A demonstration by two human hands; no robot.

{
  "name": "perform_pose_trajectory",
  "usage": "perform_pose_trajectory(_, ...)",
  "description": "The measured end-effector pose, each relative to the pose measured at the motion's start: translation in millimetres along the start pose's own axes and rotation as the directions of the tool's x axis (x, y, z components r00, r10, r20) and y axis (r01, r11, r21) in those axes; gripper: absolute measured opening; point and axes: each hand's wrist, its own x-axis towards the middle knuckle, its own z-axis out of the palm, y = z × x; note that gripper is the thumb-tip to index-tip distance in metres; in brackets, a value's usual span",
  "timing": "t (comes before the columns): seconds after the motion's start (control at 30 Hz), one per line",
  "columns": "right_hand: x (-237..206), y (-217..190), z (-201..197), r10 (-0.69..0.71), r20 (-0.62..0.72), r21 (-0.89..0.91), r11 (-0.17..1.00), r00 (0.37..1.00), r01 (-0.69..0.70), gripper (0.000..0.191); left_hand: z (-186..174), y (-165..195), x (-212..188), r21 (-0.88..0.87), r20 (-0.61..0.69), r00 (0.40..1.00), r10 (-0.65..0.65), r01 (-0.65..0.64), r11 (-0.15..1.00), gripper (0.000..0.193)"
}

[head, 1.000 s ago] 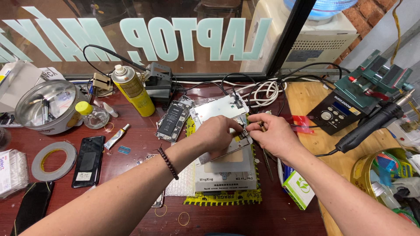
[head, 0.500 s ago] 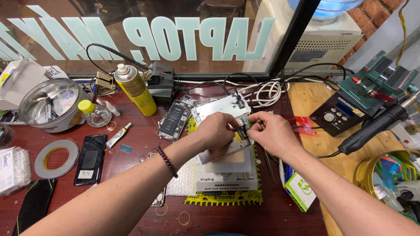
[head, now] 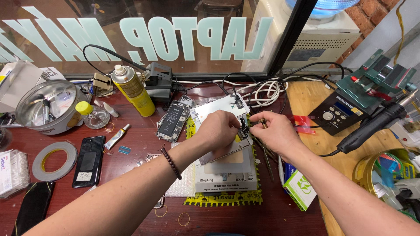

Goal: The person disassembles a white smartphone at a repair workbench. They pry components from the phone body, separate the frame and screen, use a brush and tweezers on internal parts, then hold up the reassembled phone and press its screen.

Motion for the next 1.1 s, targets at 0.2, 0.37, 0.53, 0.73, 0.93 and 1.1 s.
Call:
perform_pose_trajectory(0.2,2.6,3.8,-0.8,0.027,0.033,0.06,0.998,0.999,-0.029,0.033,1.8,-4.7,3.2,-0.006,-0.041,0.999,-0.013,0.013,1.0,0.023)
perform_pose_trajectory(0.37,3.7,5.5,-1.7,0.049,0.041,0.063,0.997,0.998,-0.051,0.032,2.9,-7.7,7.1,-0.025,-0.046,0.999,-0.025,0.024,0.999,0.022)
perform_pose_trajectory(0.53,3.7,4.5,-2.0,0.065,0.034,0.073,0.995,0.997,-0.068,0.03,4.9,-4.3,12.1,-0.025,-0.043,0.999,-0.001,0.0,1.0,0.023)
perform_pose_trajectory(0.73,3.6,6.0,-2.5,0.096,0.031,0.102,0.99,0.995,-0.099,0.03,4.6,2.6,15.4,-0.032,0.051,0.995,-0.09,0.092,0.995,0.022)
perform_pose_trajectory(0.93,3.4,11.2,0.3,0.068,0.045,0.145,0.987,0.997,-0.074,0.029,8.2,4.2,18.7,-0.371,0.211,0.945,-0.252,0.316,0.873,0.015)
perform_pose_trajectory(1.1,1.3,13.9,3.8,0.021,0.044,0.103,0.994,0.999,-0.025,0.026,6.0,3.9,17.8,-0.474,0.291,0.917,-0.272,0.385,0.792,0.016)
